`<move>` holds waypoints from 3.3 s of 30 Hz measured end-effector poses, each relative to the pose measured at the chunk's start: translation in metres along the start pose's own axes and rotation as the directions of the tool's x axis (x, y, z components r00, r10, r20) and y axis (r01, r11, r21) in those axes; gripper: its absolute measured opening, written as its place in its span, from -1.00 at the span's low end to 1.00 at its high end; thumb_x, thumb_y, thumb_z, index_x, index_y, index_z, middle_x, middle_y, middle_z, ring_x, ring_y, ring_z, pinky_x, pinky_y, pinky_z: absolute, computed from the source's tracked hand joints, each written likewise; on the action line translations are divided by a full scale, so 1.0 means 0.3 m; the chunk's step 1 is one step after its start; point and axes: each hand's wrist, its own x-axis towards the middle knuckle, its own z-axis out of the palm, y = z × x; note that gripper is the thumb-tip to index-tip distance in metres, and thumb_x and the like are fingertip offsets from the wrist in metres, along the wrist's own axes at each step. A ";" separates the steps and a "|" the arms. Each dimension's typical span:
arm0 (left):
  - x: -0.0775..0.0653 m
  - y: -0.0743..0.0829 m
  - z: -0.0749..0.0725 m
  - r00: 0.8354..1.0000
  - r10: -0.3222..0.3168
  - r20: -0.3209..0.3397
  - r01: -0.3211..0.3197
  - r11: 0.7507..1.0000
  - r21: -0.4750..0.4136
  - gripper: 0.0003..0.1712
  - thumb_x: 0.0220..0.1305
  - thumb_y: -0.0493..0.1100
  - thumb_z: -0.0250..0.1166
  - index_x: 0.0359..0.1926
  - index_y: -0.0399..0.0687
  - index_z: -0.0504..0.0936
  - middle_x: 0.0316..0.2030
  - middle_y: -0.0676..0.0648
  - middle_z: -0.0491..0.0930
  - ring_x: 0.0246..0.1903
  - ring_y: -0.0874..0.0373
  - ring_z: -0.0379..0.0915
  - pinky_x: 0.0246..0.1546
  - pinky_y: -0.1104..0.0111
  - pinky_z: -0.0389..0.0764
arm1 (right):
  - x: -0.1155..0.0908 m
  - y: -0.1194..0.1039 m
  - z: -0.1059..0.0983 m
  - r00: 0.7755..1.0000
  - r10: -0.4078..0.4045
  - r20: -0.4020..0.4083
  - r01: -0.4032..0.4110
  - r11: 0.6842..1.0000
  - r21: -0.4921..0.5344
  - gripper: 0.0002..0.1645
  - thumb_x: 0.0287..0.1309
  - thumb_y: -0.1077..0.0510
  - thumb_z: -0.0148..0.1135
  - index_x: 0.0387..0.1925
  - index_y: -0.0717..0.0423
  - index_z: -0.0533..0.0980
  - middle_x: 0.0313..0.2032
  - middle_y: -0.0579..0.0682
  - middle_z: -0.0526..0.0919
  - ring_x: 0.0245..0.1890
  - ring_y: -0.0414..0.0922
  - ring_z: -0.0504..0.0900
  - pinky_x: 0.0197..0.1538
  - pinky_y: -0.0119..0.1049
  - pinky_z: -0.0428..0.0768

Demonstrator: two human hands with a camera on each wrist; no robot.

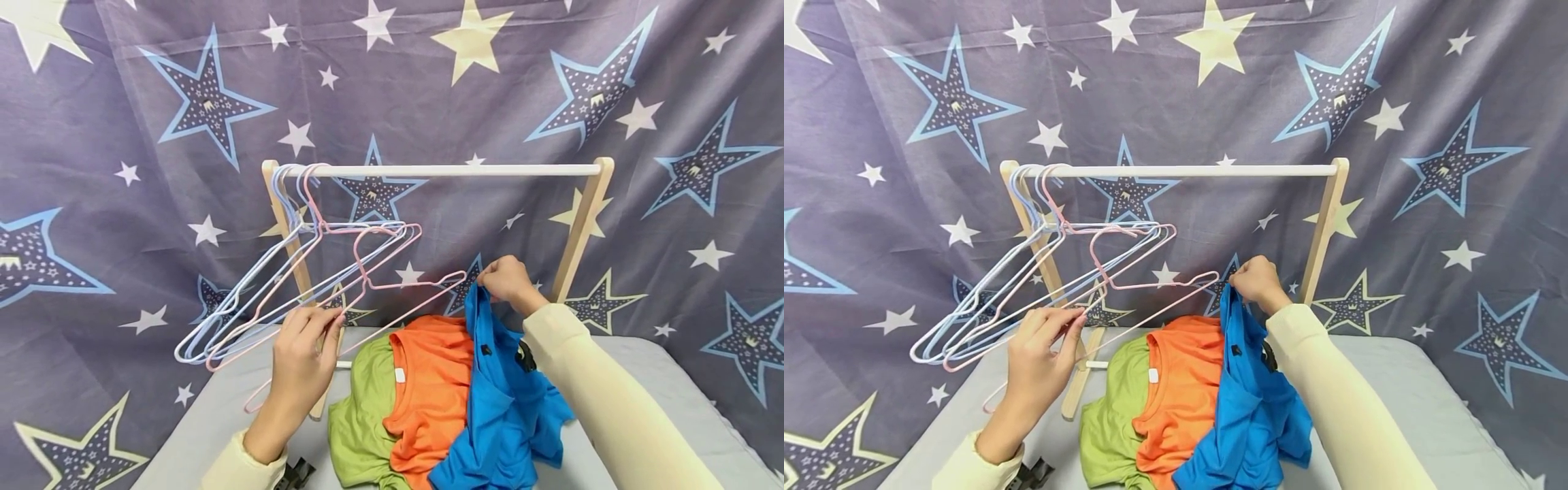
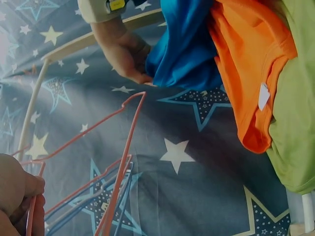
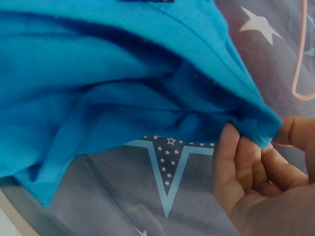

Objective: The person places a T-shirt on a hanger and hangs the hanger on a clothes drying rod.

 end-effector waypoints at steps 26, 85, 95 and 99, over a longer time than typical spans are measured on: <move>-0.056 0.063 0.086 0.998 -0.031 0.048 0.035 0.996 -0.086 -0.84 0.15 -0.42 0.43 -0.20 -0.27 0.75 -0.34 -0.10 0.64 -0.35 -0.02 0.51 -0.29 0.27 0.51 | -0.004 -0.030 -0.015 0.998 0.007 -0.064 -0.009 0.999 -0.032 -0.67 0.31 0.25 0.21 -0.56 0.29 0.66 -0.29 0.14 0.73 -0.32 0.00 0.65 -0.35 -0.27 0.66; -0.122 0.049 0.129 0.988 -0.149 0.029 0.151 0.983 -0.099 -0.90 0.20 -0.40 0.43 -0.24 -0.27 0.75 -0.37 -0.08 0.62 -0.39 0.07 0.45 -0.32 0.44 0.45 | -0.107 -0.025 0.061 0.593 -0.728 0.344 0.780 0.413 -0.470 -0.91 0.28 0.22 0.38 -0.19 0.12 0.69 -0.25 0.02 0.75 -0.25 -0.05 0.73 -0.09 -0.14 0.73; -0.121 0.052 0.135 0.989 -0.146 0.018 0.147 0.982 -0.116 -0.89 0.20 -0.41 0.42 -0.23 -0.25 0.75 -0.38 -0.06 0.62 -0.40 0.07 0.45 -0.32 0.45 0.45 | -0.121 -0.025 0.093 0.549 -0.783 0.292 0.799 0.390 -0.457 -0.83 0.26 0.19 0.41 -0.12 0.11 0.74 -0.31 -0.04 0.64 -0.27 -0.13 0.57 -0.14 -0.28 0.67; -0.120 0.054 0.141 0.990 -0.139 0.010 0.139 0.983 -0.119 -0.90 0.19 -0.42 0.43 -0.24 -0.26 0.75 -0.38 -0.07 0.62 -0.40 0.06 0.45 -0.31 0.43 0.44 | -0.125 -0.030 0.106 0.563 -0.781 0.270 0.798 0.430 -0.422 -0.81 0.26 0.21 0.41 -0.09 0.12 0.74 -0.28 -0.03 0.64 -0.24 -0.12 0.57 -0.13 -0.26 0.65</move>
